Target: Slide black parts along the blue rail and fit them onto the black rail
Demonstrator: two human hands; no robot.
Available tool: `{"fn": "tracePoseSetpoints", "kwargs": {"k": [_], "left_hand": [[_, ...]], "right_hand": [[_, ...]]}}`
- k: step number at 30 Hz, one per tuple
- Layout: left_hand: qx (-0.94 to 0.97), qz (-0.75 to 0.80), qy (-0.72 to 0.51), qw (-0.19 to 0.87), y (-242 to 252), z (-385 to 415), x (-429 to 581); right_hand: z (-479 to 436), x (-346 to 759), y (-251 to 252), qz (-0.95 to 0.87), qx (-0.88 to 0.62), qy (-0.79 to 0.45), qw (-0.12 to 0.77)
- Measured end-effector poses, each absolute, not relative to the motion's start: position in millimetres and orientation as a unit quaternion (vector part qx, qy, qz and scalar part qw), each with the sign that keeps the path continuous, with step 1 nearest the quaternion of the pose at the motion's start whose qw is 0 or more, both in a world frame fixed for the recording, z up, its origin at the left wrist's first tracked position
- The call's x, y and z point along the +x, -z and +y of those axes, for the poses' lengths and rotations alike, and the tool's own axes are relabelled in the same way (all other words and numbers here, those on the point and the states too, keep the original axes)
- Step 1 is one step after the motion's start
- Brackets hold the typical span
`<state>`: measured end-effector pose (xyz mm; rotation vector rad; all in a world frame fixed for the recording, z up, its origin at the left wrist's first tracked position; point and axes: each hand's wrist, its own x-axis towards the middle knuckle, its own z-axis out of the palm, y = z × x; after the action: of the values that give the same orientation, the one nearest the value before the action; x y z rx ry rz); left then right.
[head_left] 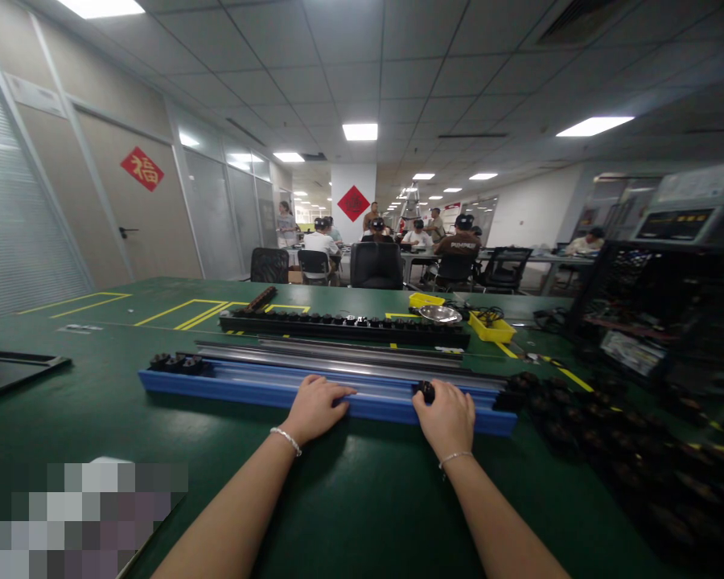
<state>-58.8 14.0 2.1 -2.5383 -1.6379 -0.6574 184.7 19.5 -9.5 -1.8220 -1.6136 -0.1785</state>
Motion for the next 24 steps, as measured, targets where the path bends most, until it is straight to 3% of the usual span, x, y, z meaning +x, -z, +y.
{"fn": "tracePoseSetpoints", "kwargs": {"k": [24], "left_hand": [[-0.819, -0.532, 0.214, 0.026, 0, 16, -59]], "right_hand": [[23, 197, 9, -0.616, -0.710, 0.075, 0.334]]}}
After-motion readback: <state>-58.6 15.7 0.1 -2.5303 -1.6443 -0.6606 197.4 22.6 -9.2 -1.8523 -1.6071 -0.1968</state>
